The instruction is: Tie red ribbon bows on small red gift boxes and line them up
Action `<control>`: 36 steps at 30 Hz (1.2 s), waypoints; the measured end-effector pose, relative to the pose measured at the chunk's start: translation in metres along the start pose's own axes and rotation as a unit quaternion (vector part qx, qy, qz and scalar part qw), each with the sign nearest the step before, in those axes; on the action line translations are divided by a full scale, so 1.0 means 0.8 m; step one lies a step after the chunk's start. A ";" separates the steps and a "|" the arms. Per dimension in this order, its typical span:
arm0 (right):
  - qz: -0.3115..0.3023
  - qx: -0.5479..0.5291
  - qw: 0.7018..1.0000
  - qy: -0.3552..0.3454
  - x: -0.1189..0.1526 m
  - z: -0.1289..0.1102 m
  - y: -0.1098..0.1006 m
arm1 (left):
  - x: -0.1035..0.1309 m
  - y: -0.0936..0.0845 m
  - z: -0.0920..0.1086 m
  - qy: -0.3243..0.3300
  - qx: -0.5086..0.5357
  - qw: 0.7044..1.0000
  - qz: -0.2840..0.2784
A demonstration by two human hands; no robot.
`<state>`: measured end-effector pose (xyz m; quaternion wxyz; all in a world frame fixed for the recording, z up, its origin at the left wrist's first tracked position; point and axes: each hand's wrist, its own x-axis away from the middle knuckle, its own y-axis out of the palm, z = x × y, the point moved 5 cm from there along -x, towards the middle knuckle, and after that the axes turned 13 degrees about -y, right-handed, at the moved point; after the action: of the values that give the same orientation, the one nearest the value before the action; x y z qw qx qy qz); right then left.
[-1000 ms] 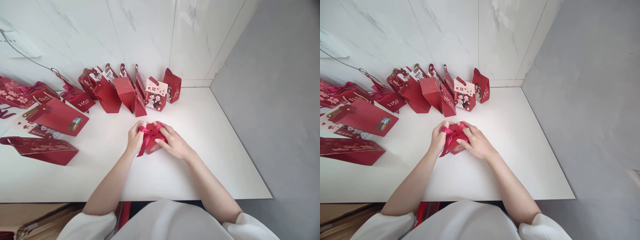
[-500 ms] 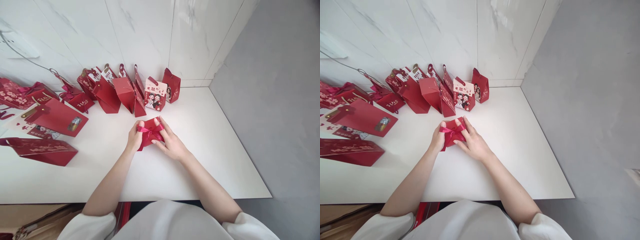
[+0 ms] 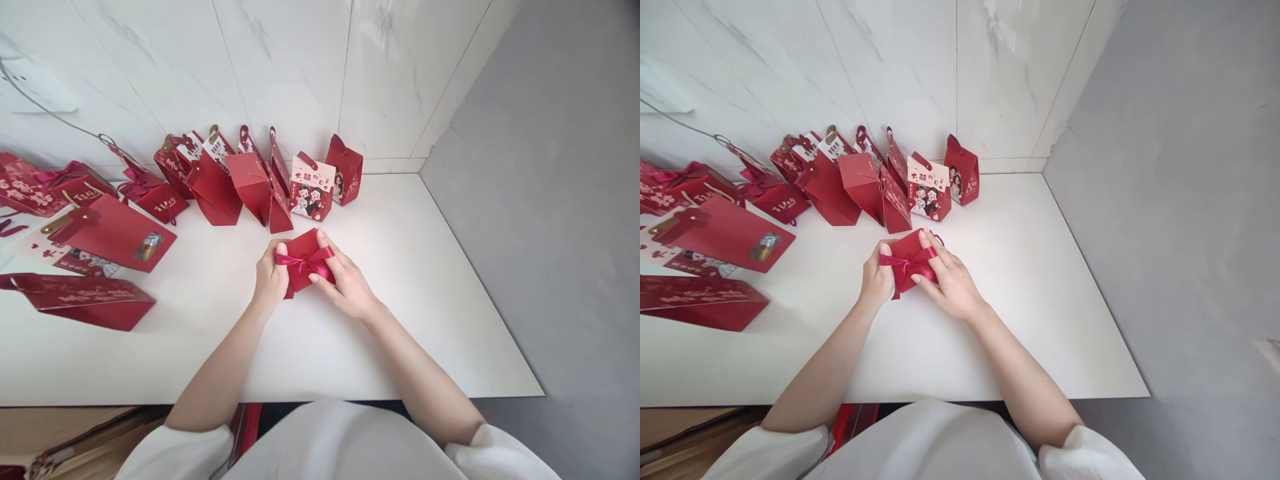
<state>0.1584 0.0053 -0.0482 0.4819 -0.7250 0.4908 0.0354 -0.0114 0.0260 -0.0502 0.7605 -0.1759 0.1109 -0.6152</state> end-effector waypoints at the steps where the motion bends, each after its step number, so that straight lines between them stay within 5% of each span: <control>1: 0.001 -0.001 1.000 -0.001 0.000 0.000 0.000 | 0.000 0.000 0.001 0.004 0.000 1.000 0.000; 21: -0.014 0.029 0.999 0.027 -0.002 0.006 0.003 | -0.018 -0.004 -0.015 -0.033 0.061 0.998 0.015; 29: -0.003 0.052 0.999 -0.015 -0.002 0.005 0.001 | -0.003 -0.014 0.013 0.076 0.037 0.995 0.050; 33: -0.017 0.030 0.999 0.002 -0.001 0.008 0.004 | -0.011 -0.016 0.005 0.008 0.017 0.999 0.036; 36: -0.019 0.002 1.000 0.023 0.001 0.014 0.007 | -0.018 -0.010 -0.006 -0.058 -0.005 0.998 -0.036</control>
<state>0.1594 0.0124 -0.0580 0.4724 -0.7338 0.4882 0.0086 -0.0233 0.0380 -0.0523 0.7420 -0.2186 0.0635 -0.6305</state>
